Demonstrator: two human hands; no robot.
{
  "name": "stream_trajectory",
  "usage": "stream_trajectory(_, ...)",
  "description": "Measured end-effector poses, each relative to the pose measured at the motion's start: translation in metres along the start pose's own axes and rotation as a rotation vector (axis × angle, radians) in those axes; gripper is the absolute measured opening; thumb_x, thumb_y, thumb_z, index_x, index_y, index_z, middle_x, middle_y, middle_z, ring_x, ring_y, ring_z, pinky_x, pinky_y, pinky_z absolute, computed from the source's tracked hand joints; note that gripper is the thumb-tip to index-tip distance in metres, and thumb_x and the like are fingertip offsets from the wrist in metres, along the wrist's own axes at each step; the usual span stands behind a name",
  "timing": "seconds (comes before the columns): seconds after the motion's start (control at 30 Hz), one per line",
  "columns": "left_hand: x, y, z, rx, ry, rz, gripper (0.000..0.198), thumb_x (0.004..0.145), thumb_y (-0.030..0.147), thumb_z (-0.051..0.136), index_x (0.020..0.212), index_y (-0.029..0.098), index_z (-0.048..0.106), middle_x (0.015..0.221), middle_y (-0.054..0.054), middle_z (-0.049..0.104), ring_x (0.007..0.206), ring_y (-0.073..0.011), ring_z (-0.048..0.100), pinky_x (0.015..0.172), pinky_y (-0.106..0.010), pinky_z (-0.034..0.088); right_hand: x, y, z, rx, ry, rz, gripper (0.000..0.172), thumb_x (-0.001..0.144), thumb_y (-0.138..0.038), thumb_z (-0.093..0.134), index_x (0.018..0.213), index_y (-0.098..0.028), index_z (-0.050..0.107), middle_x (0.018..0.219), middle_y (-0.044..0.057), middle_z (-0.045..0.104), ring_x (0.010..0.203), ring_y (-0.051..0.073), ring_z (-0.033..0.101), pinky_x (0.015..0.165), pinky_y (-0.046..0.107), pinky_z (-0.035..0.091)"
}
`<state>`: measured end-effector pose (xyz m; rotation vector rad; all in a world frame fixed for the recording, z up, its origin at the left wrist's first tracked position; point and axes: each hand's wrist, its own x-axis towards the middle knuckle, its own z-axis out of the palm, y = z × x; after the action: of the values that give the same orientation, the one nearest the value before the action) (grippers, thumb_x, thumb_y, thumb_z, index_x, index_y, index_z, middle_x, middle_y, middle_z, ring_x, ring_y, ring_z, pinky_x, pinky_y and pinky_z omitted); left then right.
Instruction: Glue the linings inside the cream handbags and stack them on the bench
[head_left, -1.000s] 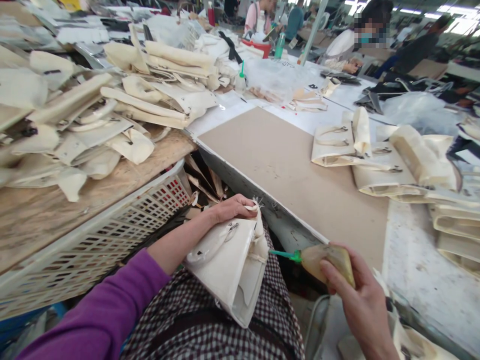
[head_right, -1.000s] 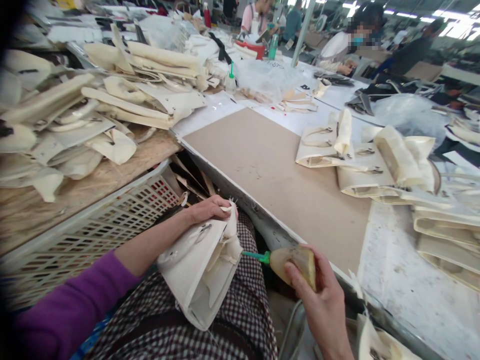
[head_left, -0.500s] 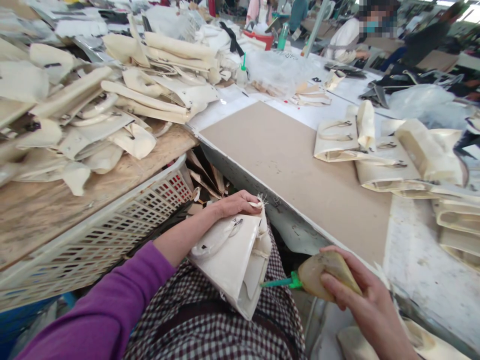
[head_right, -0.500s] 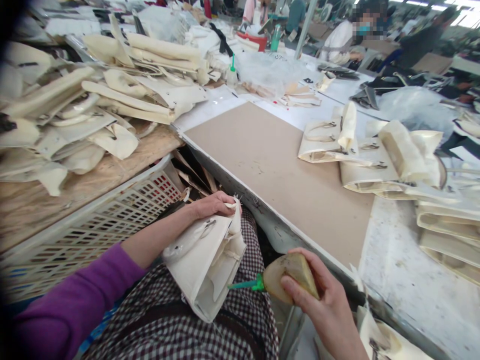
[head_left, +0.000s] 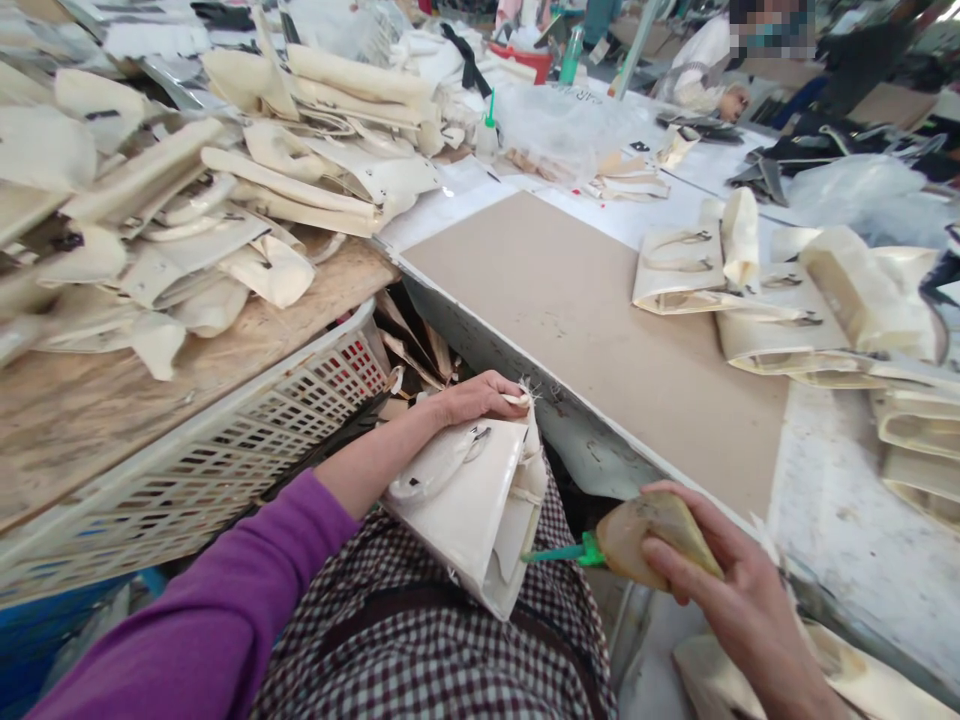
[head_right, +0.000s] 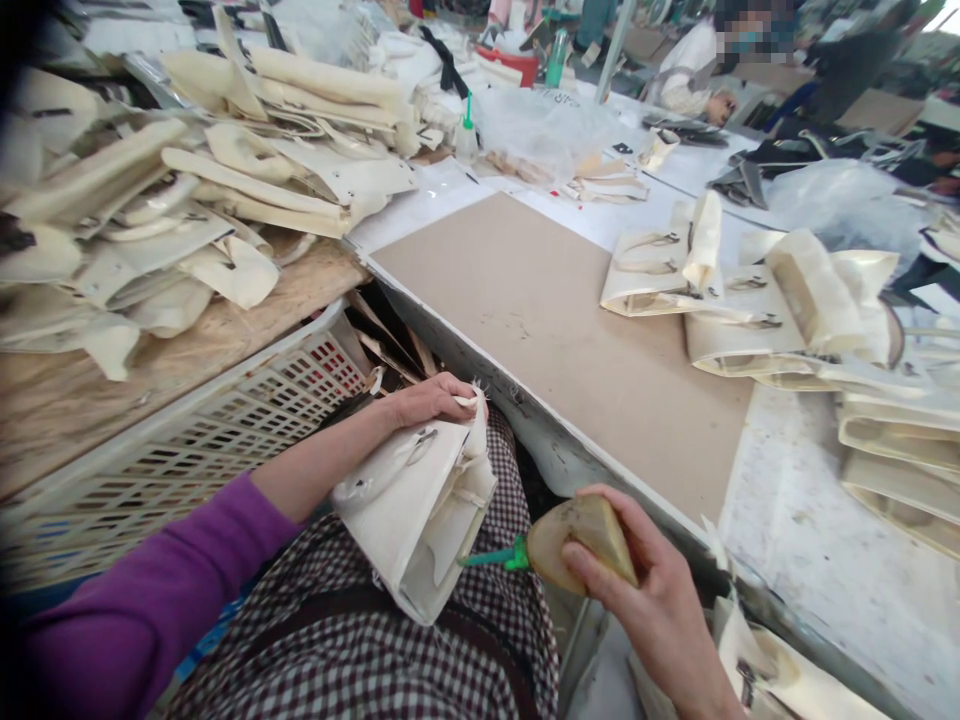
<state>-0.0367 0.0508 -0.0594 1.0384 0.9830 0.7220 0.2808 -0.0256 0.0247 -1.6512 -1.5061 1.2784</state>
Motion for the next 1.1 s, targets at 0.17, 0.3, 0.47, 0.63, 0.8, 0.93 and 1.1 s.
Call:
stream_trajectory(0.17, 0.002, -0.004, 0.0, -0.01, -0.011, -0.002, 0.029, 0.064, 0.034, 0.079, 0.077, 0.009, 0.073, 0.066, 0.0, 0.059, 0.054, -0.0094, 0.047, 0.051, -0.021, 0.032, -0.009, 0.004, -0.001, -0.006, 0.024, 0.013, 0.042, 0.073, -0.047, 0.08, 0.108, -0.024, 0.071, 0.078, 0.0, 0.069, 0.058, 0.017, 0.055, 0.048, 0.024, 0.044)
stream_trajectory(0.3, 0.002, -0.003, 0.001, -0.018, -0.004, 0.007, 0.028, 0.064, 0.033, 0.08, 0.076, 0.009, 0.074, 0.065, 0.0, 0.06, 0.053, -0.0093, 0.048, 0.051, -0.02, 0.033, -0.018, 0.01, -0.006, -0.014, -0.085, 0.015, 0.046, 0.071, -0.048, 0.083, 0.11, -0.026, 0.072, 0.082, 0.0, 0.07, 0.057, 0.017, 0.055, 0.046, 0.023, 0.042)
stream_trajectory(0.47, 0.001, -0.002, 0.002, -0.032, 0.014, 0.029, 0.026, 0.062, 0.032, 0.083, 0.067, 0.01, 0.072, 0.063, 0.0, 0.059, 0.052, -0.0083, 0.047, 0.05, -0.019, 0.034, -0.025, 0.02, -0.008, 0.017, -0.079, 0.043, 0.048, 0.071, -0.049, 0.084, 0.111, -0.027, 0.072, 0.083, 0.0, 0.07, 0.057, 0.015, 0.053, 0.045, 0.022, 0.042)
stream_trajectory(0.63, 0.0, -0.002, 0.003, -0.033, 0.023, 0.034, 0.026, 0.061, 0.032, 0.084, 0.065, 0.01, 0.071, 0.062, 0.001, 0.058, 0.052, -0.008, 0.046, 0.051, -0.019, 0.035, -0.027, 0.036, -0.008, 0.078, -0.126, 0.071, 0.051, 0.07, -0.049, 0.086, 0.112, -0.025, 0.072, 0.077, 0.001, 0.067, 0.053, 0.015, 0.05, 0.043, 0.022, 0.042)
stream_trajectory(0.8, -0.002, 0.001, 0.005, -0.019, 0.032, 0.027, 0.028, 0.061, 0.034, 0.083, 0.071, 0.009, 0.074, 0.063, -0.001, 0.061, 0.053, -0.0095, 0.05, 0.052, -0.02, 0.037, -0.025, 0.044, -0.012, 0.203, -0.049, 0.129, 0.057, 0.069, -0.052, 0.085, 0.116, -0.023, 0.071, 0.079, 0.002, 0.065, 0.053, 0.014, 0.049, 0.04, 0.023, 0.041)
stream_trajectory(0.93, -0.002, 0.001, 0.006, -0.012, 0.036, 0.028, 0.027, 0.061, 0.033, 0.082, 0.07, 0.009, 0.073, 0.061, 0.0, 0.059, 0.052, -0.0086, 0.047, 0.05, -0.019, 0.034, -0.019, 0.041, -0.013, 0.214, 0.018, 0.102, 0.058, 0.068, -0.052, 0.085, 0.114, -0.02, 0.071, 0.075, 0.003, 0.064, 0.052, 0.016, 0.049, 0.039, 0.024, 0.043)
stream_trajectory(1.1, -0.003, 0.0, 0.007, 0.0, 0.031, 0.033, 0.026, 0.064, 0.033, 0.08, 0.069, 0.009, 0.071, 0.059, 0.001, 0.055, 0.05, -0.0074, 0.042, 0.049, -0.019, 0.029, -0.012, 0.034, -0.003, 0.065, 0.16, 0.023, 0.055, 0.071, -0.051, 0.084, 0.116, -0.023, 0.07, 0.075, 0.001, 0.067, 0.053, 0.015, 0.052, 0.047, 0.025, 0.05)
